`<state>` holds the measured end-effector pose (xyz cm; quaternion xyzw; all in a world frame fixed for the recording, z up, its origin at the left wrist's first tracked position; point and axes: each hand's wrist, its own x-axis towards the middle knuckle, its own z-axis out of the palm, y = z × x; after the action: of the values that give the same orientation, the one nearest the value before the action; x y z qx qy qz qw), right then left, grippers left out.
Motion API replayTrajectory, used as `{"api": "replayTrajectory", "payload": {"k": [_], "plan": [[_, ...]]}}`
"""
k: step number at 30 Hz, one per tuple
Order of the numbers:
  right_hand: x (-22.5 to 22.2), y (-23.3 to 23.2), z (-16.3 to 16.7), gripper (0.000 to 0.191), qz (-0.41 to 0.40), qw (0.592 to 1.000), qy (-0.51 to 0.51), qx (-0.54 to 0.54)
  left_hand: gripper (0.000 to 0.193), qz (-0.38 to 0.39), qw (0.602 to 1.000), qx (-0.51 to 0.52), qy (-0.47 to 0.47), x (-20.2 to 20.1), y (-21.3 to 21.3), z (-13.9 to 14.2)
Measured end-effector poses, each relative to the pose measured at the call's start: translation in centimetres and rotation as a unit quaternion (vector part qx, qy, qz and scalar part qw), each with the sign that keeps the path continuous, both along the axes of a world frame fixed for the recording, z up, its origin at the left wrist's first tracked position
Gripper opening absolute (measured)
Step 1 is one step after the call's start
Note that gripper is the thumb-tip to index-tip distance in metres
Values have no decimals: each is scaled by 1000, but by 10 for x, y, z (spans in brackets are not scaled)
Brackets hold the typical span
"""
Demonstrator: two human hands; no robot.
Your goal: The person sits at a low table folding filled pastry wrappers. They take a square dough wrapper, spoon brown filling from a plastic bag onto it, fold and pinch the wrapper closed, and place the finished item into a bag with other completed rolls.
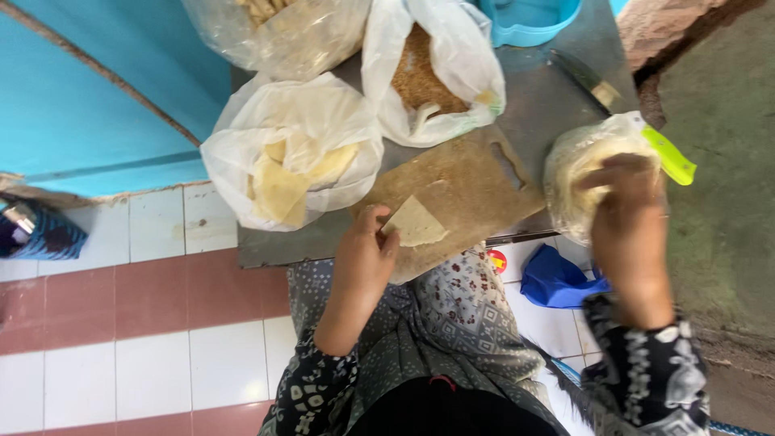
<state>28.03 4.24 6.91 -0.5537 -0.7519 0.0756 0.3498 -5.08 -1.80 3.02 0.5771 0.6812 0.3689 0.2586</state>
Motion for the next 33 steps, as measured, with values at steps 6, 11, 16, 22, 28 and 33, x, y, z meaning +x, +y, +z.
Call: {"api": "replayTrajectory", "payload": {"k": [6, 11, 16, 22, 28, 33], "plan": [[-141, -13, -14, 64, 248, 966, -34, -62, 25, -2, 999, 20, 28, -6, -9, 4], [-168, -5, -1, 79, 240, 936, -254, -50, 19, 6, 998, 44, 35, -13, -5, 4], [-156, -6, 6, 79, 187, 916, -355, 24, 19, 5, 996, 60, 61, -17, -6, 5], [-136, 28, 10, 44, 90, 974, -206, 41, 15, 6, 996, -6, 86, -19, 0, 17], [-154, 132, 20, 34, 129, 990, -33, 46, 10, -8, 995, 38, 94, -16, 13, 28], [-187, 162, 31, 46, 389, 917, -78, -41, 11, -4, 997, 49, 65, -18, 28, 28]]}}
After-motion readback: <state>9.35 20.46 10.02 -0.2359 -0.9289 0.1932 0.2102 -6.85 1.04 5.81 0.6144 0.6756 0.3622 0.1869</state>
